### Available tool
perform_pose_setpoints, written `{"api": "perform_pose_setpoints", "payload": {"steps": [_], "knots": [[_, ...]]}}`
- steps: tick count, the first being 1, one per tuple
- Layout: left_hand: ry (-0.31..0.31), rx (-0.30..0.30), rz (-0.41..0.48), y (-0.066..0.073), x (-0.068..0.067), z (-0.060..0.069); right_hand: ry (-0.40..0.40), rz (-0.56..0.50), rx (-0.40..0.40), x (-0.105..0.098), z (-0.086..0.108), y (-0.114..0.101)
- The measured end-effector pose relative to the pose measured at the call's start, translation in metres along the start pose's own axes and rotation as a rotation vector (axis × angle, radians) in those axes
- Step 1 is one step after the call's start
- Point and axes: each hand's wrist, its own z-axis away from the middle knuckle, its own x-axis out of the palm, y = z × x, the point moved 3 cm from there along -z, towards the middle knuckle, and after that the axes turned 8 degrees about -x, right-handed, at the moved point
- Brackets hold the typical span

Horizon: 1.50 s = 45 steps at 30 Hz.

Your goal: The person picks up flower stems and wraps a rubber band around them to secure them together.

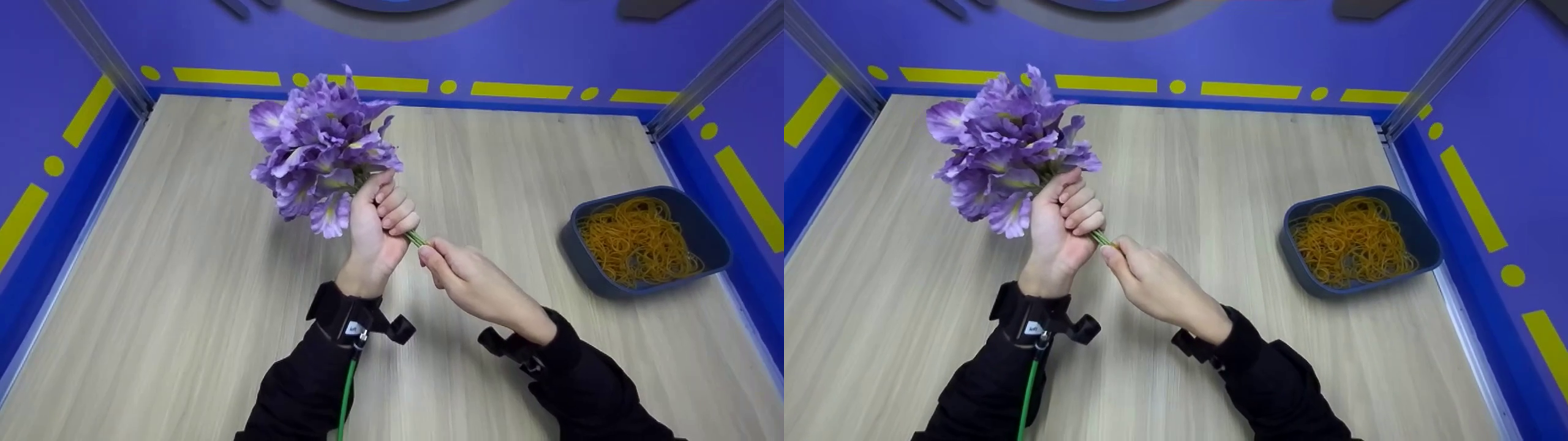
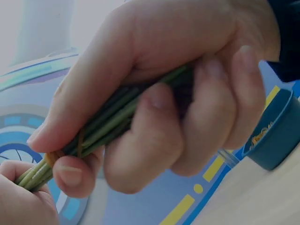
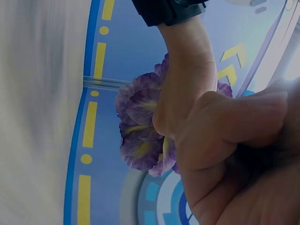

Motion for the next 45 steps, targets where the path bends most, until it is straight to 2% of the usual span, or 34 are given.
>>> {"api": "perform_pose_setpoints", "payload": {"steps": [4,7,12,15,17,21,24,29,31,37,42,45], "knots": [[0.039,-0.019,-0.083,0.003,-0.008,-0.006,-0.050,-0.001,0.011,0.003,-0.004,0.008],[0.047,-0.065,-0.194,0.004,-0.012,-0.010,-0.103,-0.031,0.013,0.007,-0.006,0.013],[0.086,-0.174,-0.517,0.002,-0.016,-0.020,-0.118,-0.040,-0.026,0.010,-0.009,0.027],[0.121,-0.239,-0.723,0.001,-0.019,-0.026,-0.084,-0.051,-0.046,0.010,-0.010,0.036],[0.127,-0.255,-0.846,0.001,-0.021,-0.030,-0.048,-0.076,-0.035,0.009,-0.009,0.041],[0.147,-0.228,-1.095,0.003,-0.023,-0.034,0.035,-0.119,0.018,0.007,-0.008,0.052],[0.139,-0.167,-1.306,0.004,-0.025,-0.038,0.068,-0.128,0.062,0.008,-0.009,0.064],[0.147,-0.010,-1.675,0.006,-0.036,-0.052,0.029,-0.072,0.083,0.015,-0.014,0.084],[0.172,0.006,-1.774,0.006,-0.043,-0.058,-0.017,-0.033,0.091,0.017,-0.016,0.090],[0.200,-0.030,-1.882,-0.002,-0.057,-0.073,-0.145,0.046,0.175,0.021,-0.022,0.103],[0.192,0.001,-1.962,-0.014,-0.056,-0.081,-0.195,0.086,0.248,0.018,-0.019,0.111],[0.192,-0.004,-2.001,-0.022,-0.055,-0.085,-0.214,0.126,0.282,0.014,-0.016,0.115]]}}
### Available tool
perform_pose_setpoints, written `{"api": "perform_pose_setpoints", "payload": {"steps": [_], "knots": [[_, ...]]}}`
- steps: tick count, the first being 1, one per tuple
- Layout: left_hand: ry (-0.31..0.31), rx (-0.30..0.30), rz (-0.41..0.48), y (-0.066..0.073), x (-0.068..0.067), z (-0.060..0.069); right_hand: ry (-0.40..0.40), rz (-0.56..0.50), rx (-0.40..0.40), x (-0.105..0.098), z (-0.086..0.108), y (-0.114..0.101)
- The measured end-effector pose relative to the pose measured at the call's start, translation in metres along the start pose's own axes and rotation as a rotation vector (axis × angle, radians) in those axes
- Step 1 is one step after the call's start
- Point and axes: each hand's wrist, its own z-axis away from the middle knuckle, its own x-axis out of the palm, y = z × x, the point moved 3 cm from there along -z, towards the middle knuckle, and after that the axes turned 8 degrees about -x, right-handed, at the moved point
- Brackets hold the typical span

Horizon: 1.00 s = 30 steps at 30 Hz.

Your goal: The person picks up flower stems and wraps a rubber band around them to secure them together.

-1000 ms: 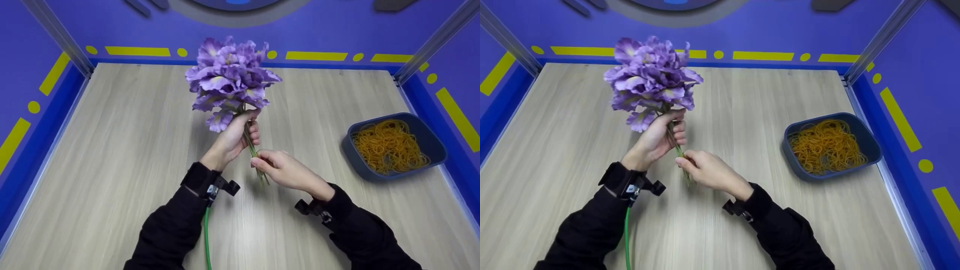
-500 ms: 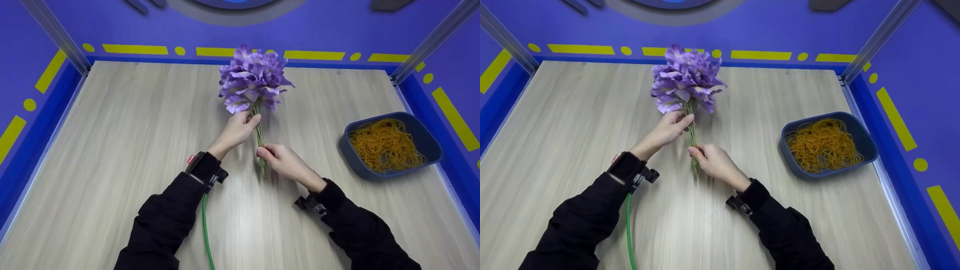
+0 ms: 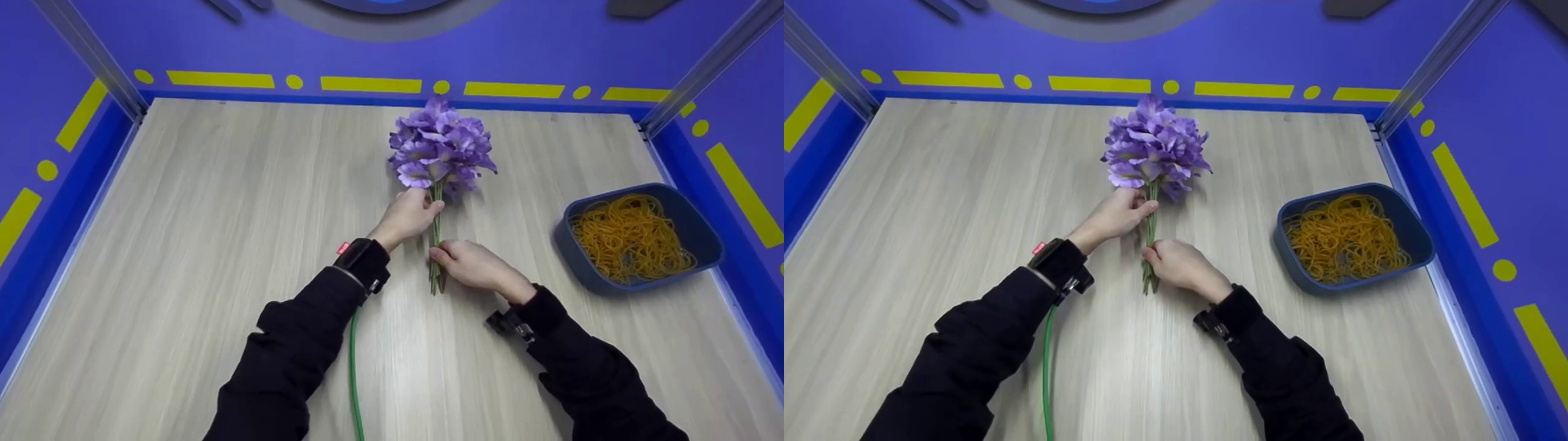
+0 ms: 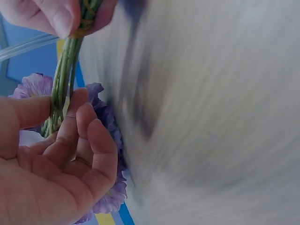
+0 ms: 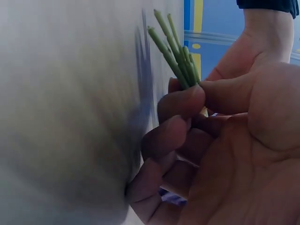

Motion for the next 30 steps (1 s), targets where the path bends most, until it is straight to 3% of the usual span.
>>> {"api": "perform_pose_setpoints", "payload": {"steps": [9,19,24,30], "knots": [[0.009,-0.107,-0.092,0.004,0.015,-0.009,0.004,0.056,-0.027,-0.002,0.001,0.008],[-0.026,-0.206,-0.123,-0.002,0.013,-0.005,-0.030,0.083,-0.029,0.001,0.006,0.005],[-0.020,-0.235,-0.062,-0.007,0.011,-0.004,-0.040,0.038,-0.023,0.002,0.012,0.006],[-0.009,-0.268,0.105,-0.010,0.013,-0.005,0.001,0.079,-0.036,0.003,0.014,0.003]]}}
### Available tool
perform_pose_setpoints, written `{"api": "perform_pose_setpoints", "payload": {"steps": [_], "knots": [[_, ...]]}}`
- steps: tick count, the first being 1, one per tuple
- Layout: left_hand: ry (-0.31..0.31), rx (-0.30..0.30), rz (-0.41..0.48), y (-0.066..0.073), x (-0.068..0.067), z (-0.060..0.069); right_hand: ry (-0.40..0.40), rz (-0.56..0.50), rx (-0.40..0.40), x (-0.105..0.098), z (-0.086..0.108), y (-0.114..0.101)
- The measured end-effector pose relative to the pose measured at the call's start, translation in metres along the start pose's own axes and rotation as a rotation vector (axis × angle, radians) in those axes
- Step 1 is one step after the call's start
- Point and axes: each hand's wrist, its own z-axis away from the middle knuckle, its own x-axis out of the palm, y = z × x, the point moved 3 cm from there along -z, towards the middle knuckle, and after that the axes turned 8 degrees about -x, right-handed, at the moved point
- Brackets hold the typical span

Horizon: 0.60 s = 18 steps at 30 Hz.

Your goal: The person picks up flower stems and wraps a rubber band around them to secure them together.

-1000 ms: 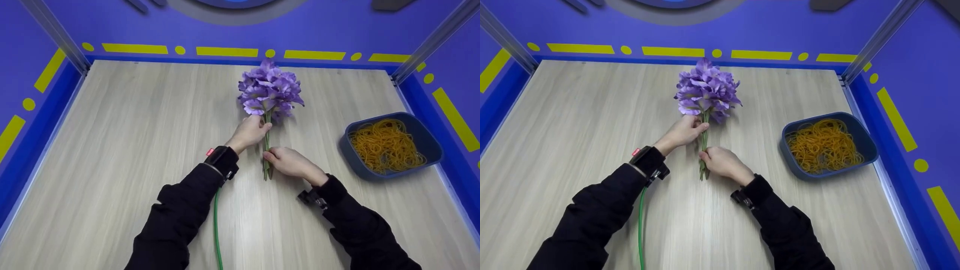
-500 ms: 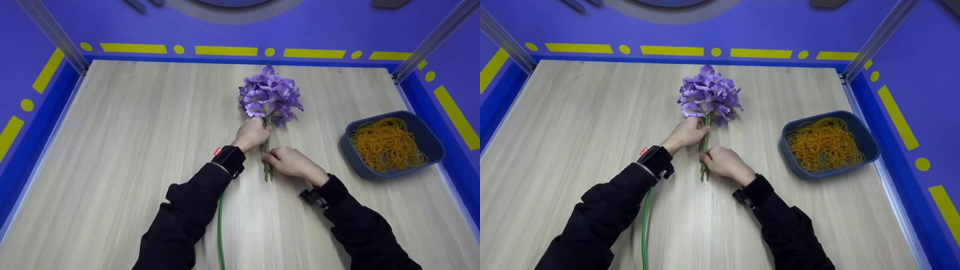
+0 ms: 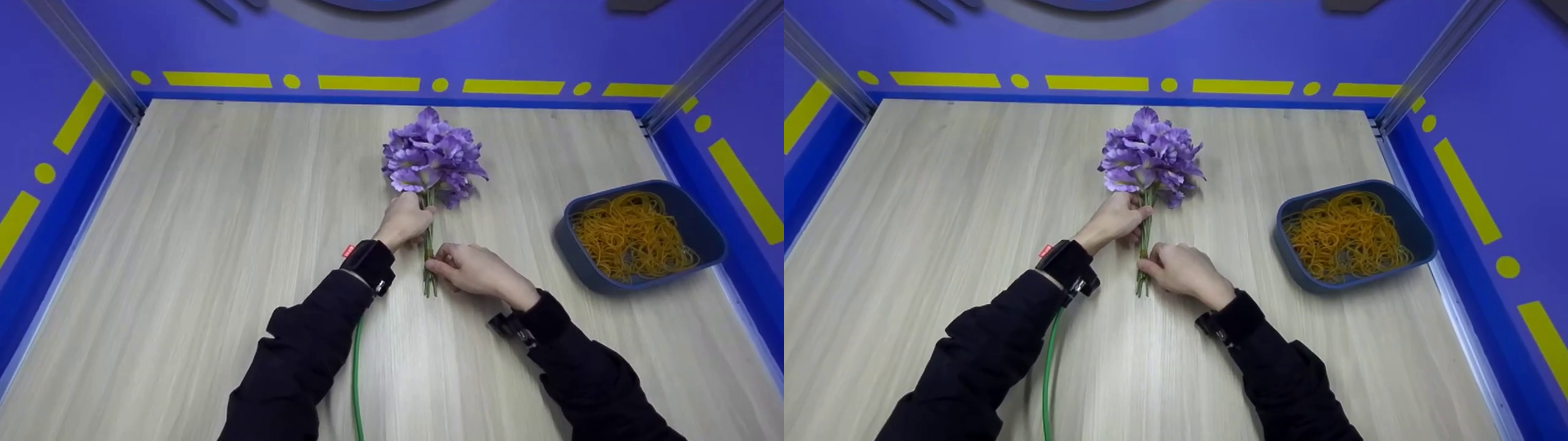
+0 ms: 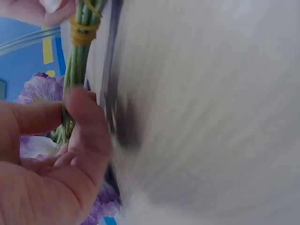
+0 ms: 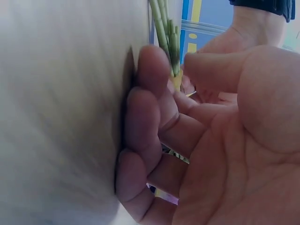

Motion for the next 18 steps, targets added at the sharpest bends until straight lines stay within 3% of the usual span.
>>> {"api": "perform_pose_setpoints", "payload": {"steps": [10,18], "knots": [[-0.036,-0.056,0.067,-0.0035,0.0004,-0.0037,0.046,0.061,-0.052,0.0018,-0.0010,-0.0008],[-0.024,-0.029,0.049,-0.0052,-0.0007,-0.0019,0.034,0.059,-0.042,0.0022,-0.0013,-0.0016]]}}
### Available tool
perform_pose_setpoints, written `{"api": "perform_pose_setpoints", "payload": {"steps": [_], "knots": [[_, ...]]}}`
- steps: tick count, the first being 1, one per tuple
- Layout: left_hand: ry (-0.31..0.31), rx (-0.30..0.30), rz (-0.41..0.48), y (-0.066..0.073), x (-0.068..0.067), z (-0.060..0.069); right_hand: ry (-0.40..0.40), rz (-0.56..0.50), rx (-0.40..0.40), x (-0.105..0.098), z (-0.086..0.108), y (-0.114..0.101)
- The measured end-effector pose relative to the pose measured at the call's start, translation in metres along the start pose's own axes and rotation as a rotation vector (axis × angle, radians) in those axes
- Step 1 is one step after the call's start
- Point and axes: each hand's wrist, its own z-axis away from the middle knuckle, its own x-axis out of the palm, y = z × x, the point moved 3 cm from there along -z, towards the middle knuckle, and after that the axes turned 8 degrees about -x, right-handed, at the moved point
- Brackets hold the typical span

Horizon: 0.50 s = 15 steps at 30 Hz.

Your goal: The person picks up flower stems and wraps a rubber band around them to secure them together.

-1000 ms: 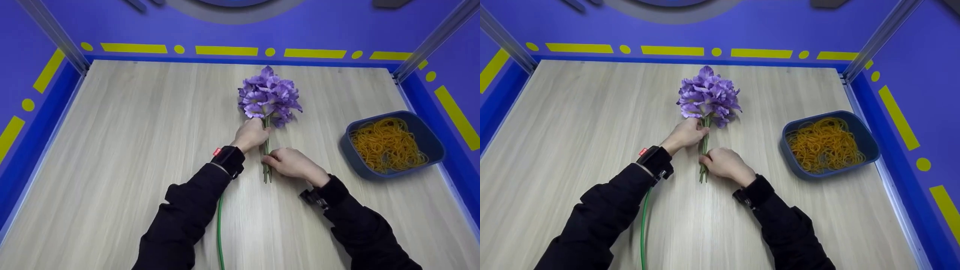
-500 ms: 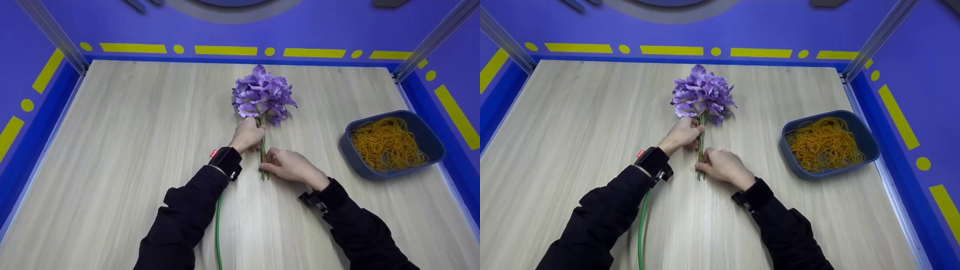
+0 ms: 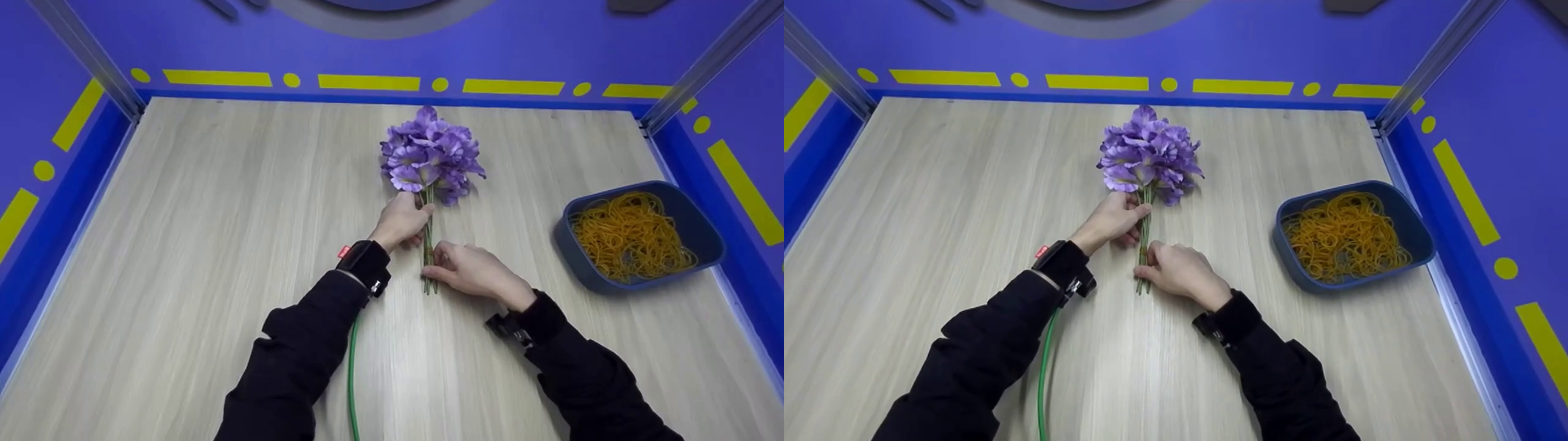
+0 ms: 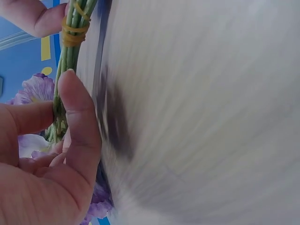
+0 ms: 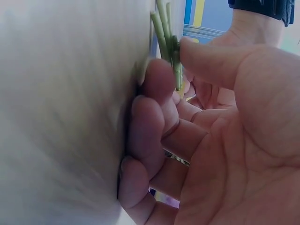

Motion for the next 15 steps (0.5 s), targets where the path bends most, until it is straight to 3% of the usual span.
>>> {"api": "perform_pose_setpoints", "payload": {"steps": [5,11,15], "knots": [[0.033,0.001,-0.018,0.0009,-0.0001,0.0014,-0.005,-0.003,-0.009,-0.0003,0.0006,-0.0008],[-0.004,-0.038,0.064,0.0005,0.0023,0.0015,-0.017,-0.024,0.011,-0.0011,0.0023,0.0004],[-0.010,-0.052,0.055,0.0005,0.0012,0.0017,-0.014,-0.022,0.005,-0.0014,0.0020,-0.0007]]}}
